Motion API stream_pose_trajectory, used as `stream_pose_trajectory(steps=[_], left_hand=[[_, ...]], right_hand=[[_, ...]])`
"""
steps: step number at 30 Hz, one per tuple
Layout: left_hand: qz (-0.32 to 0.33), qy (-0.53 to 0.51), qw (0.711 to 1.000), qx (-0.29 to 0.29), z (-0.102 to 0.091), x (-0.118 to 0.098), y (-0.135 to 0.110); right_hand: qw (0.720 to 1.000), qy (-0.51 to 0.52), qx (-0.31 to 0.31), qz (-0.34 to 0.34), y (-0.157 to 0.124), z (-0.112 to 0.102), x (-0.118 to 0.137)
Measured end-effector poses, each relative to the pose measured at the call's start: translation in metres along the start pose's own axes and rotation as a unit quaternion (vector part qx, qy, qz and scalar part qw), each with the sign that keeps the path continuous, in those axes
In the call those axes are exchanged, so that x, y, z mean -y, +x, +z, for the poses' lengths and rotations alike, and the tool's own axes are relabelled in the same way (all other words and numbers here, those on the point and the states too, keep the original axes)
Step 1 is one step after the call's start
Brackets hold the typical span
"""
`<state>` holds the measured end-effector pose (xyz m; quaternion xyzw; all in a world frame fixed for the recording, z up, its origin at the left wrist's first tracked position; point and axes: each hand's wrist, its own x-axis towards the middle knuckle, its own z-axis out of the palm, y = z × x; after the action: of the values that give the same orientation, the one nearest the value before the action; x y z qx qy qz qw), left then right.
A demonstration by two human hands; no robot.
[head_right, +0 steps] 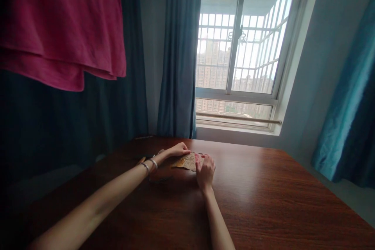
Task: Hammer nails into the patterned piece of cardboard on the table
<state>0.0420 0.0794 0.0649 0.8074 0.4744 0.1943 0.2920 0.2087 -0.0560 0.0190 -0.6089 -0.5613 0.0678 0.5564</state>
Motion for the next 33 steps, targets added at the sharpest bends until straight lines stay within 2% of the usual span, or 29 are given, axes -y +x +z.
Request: stream_pose_trajectory(steps=[3, 5, 9, 12, 15, 18, 23, 28, 33], left_hand=[[0.01, 0.035, 0.998, -0.046, -0.001, -0.009, -0.002], [0.002, 0.036, 0.997, -0.07, 0.001, -0.013, -0.004], [-0.019, -0.015, 0.996, -0.086, 0.017, -0.019, -0.006], [-0.026, -0.073, 0.995, -0.067, 0.039, -0.025, -0.008], [-0.013, -0.109, 0.993, -0.039, 0.063, -0.031, -0.013], [-0.017, -0.116, 0.993, -0.014, 0.085, -0.037, -0.019], [0.007, -0.116, 0.993, -0.026, 0.11, -0.045, -0.026], [0.031, -0.093, 0.995, -0.021, 0.12, -0.05, -0.027], [0.046, -0.072, 0.996, -0.039, 0.119, -0.053, -0.022]], right_hand=[[0.992, 0.072, -0.044, 0.093, 0.012, -0.028, -0.014], [0.977, 0.128, -0.045, 0.163, 0.014, -0.043, -0.025], [0.926, 0.246, 0.015, 0.287, 0.002, -0.056, -0.044], [0.879, 0.327, 0.061, 0.342, -0.009, -0.058, -0.049], [0.844, 0.397, 0.073, 0.353, -0.012, -0.06, -0.051], [0.821, 0.454, 0.066, 0.34, -0.011, -0.068, -0.055], [0.789, 0.516, 0.055, 0.329, -0.01, -0.09, -0.067], [0.773, 0.527, 0.06, 0.347, -0.01, -0.104, -0.079], [0.77, 0.507, 0.07, 0.381, -0.01, -0.098, -0.091]])
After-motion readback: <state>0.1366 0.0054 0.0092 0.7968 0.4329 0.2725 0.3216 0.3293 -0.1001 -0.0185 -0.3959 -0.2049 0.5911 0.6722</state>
